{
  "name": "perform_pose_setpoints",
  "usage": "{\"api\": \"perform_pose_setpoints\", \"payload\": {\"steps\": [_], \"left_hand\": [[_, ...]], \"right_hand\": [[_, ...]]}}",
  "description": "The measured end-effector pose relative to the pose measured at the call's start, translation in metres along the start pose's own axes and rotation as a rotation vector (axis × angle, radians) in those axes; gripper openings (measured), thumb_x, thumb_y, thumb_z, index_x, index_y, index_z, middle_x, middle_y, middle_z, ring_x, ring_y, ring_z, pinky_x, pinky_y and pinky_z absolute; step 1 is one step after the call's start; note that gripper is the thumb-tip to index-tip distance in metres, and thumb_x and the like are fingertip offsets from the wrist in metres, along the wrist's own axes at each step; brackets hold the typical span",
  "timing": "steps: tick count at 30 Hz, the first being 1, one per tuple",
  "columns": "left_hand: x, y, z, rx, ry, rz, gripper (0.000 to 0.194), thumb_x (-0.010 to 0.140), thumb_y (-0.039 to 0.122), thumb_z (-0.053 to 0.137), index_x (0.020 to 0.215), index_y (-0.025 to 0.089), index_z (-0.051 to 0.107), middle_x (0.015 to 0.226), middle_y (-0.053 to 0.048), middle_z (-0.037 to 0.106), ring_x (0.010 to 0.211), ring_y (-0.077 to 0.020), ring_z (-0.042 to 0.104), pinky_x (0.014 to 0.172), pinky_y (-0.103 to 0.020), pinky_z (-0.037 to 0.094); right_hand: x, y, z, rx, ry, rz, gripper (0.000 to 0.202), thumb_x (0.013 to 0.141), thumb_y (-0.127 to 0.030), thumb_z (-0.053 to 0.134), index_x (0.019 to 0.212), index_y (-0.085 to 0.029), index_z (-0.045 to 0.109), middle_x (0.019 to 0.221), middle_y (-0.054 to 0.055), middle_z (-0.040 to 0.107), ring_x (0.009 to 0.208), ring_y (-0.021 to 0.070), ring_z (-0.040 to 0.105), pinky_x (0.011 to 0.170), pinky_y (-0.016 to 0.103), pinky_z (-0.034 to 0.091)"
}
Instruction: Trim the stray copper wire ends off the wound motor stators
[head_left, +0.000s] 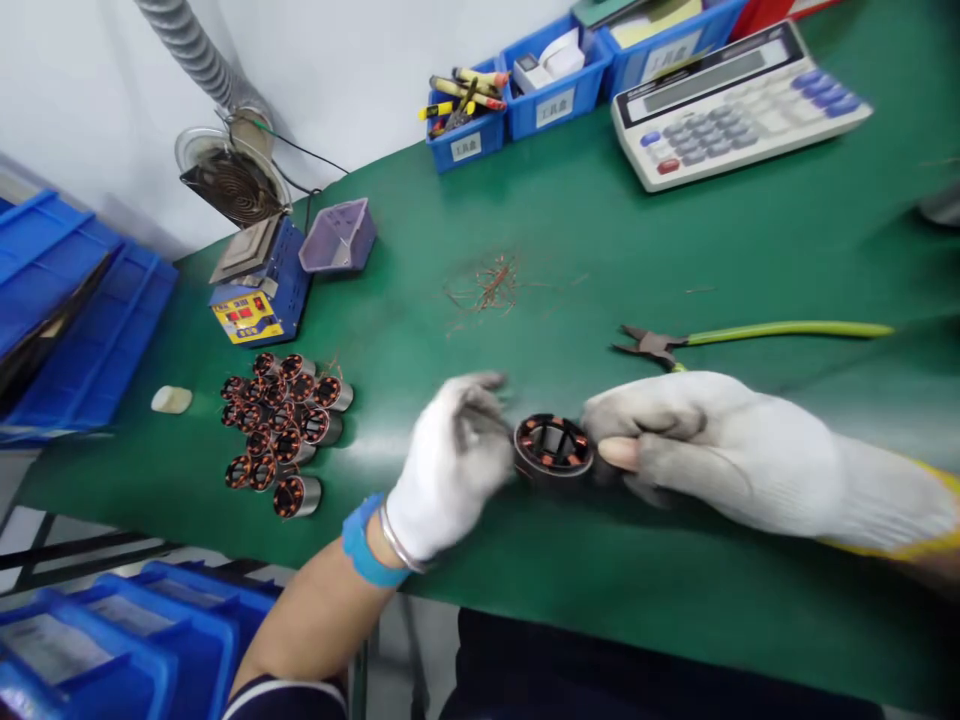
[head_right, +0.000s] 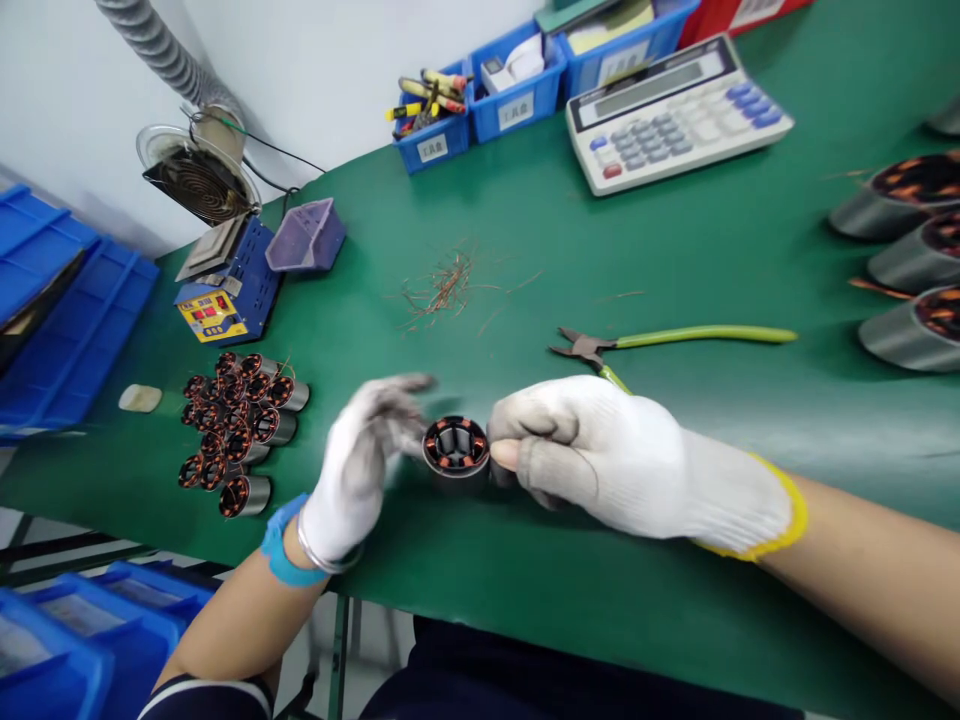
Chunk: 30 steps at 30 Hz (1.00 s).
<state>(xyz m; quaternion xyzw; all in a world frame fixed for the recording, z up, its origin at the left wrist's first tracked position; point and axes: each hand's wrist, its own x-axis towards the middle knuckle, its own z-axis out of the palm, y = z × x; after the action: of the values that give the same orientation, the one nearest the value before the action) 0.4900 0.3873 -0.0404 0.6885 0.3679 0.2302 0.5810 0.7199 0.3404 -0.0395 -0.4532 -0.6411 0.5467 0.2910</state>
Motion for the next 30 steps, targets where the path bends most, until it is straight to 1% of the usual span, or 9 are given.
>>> {"api": "perform_pose_setpoints", "payload": {"steps": [2,4,7,10,14,19,23,26,30], "left_hand": [[0.005,-0.002,0.0,-0.238,-0.292,-0.322,0.064,0.088,0.076,0.046,0.108,0.017,0.06,0.08,-0.007,0.069,0.048,-0.0161,0.062,0.044,-0.029,0.052],[0.008,-0.003,0.0,-0.359,-0.462,-0.414,0.063,0.087,0.07,0.057,0.123,0.018,0.054,0.086,-0.007,0.07,0.043,-0.013,0.059,0.04,-0.026,0.049],[0.002,-0.001,0.002,-0.332,-0.233,-0.105,0.056,0.077,0.042,0.081,0.123,0.024,0.056,0.116,-0.011,0.07,0.077,-0.0182,0.073,0.066,-0.032,0.061],[-0.009,-0.001,0.005,-0.128,-0.08,0.267,0.019,0.08,0.034,0.079,0.08,0.02,0.065,0.139,-0.01,0.062,0.113,-0.0266,0.069,0.097,-0.043,0.056],[-0.01,-0.005,0.003,-0.063,0.302,0.178,0.042,0.091,0.049,0.066,0.063,0.02,0.055,0.101,-0.008,0.073,0.088,-0.0212,0.071,0.081,-0.036,0.059],[0.002,0.004,0.003,-0.309,-0.261,-0.464,0.054,0.089,0.07,0.056,0.09,0.016,0.065,0.07,-0.003,0.064,0.048,-0.0134,0.058,0.046,-0.026,0.049],[-0.002,0.012,0.005,-0.45,0.0,-0.173,0.036,0.071,0.047,0.087,0.087,0.021,0.068,0.097,-0.004,0.071,0.084,-0.0188,0.07,0.081,-0.033,0.061],[-0.003,0.01,0.003,-0.588,0.224,0.09,0.041,0.086,0.054,0.069,0.063,0.022,0.061,0.092,-0.002,0.071,0.094,-0.0198,0.069,0.095,-0.039,0.059],[0.002,0.009,0.006,-0.426,-0.007,-0.086,0.035,0.089,0.053,0.063,0.102,0.022,0.072,0.098,-0.007,0.073,0.091,-0.0243,0.071,0.085,-0.043,0.061]], "right_hand": [[0.0,0.0,0.0,-0.095,0.064,-0.037,0.063,0.088,-0.074,0.051,0.057,-0.02,0.046,0.053,0.001,0.049,0.047,0.0097,0.038,0.043,0.025,0.03],[0.001,0.003,0.001,-0.085,0.061,-0.017,0.061,0.086,-0.073,0.054,0.059,-0.019,0.048,0.052,0.001,0.048,0.046,0.0097,0.038,0.042,0.024,0.03],[0.005,0.009,0.004,0.105,0.004,0.081,0.054,0.083,-0.068,0.062,0.067,-0.017,0.054,0.054,0.001,0.052,0.044,0.0093,0.04,0.04,0.023,0.029],[0.006,0.009,0.008,0.364,-0.037,0.097,0.05,0.081,-0.065,0.065,0.072,-0.017,0.054,0.058,0.001,0.055,0.04,0.0084,0.039,0.039,0.023,0.028],[0.002,0.001,0.008,0.186,-0.052,-0.011,0.036,0.085,-0.051,0.058,0.071,-0.018,0.054,0.056,0.0,0.053,0.046,0.01,0.043,0.046,0.024,0.032],[-0.002,-0.001,0.004,-0.106,0.03,-0.181,0.025,0.083,-0.038,0.052,0.068,-0.018,0.053,0.066,0.002,0.054,0.061,0.0119,0.046,0.06,0.026,0.037],[0.001,0.002,0.003,-0.045,0.01,-0.064,0.026,0.09,-0.037,0.047,0.072,-0.018,0.052,0.056,-0.001,0.052,0.048,0.0102,0.045,0.049,0.023,0.034],[0.002,0.002,0.006,-0.013,0.001,-0.049,0.028,0.091,-0.039,0.043,0.074,-0.019,0.051,0.056,-0.001,0.053,0.047,0.0108,0.047,0.048,0.023,0.035],[-0.002,0.0,0.009,-0.124,0.026,-0.183,0.026,0.086,-0.039,0.048,0.069,-0.019,0.049,0.069,0.003,0.056,0.062,0.0127,0.046,0.06,0.027,0.036]]}}
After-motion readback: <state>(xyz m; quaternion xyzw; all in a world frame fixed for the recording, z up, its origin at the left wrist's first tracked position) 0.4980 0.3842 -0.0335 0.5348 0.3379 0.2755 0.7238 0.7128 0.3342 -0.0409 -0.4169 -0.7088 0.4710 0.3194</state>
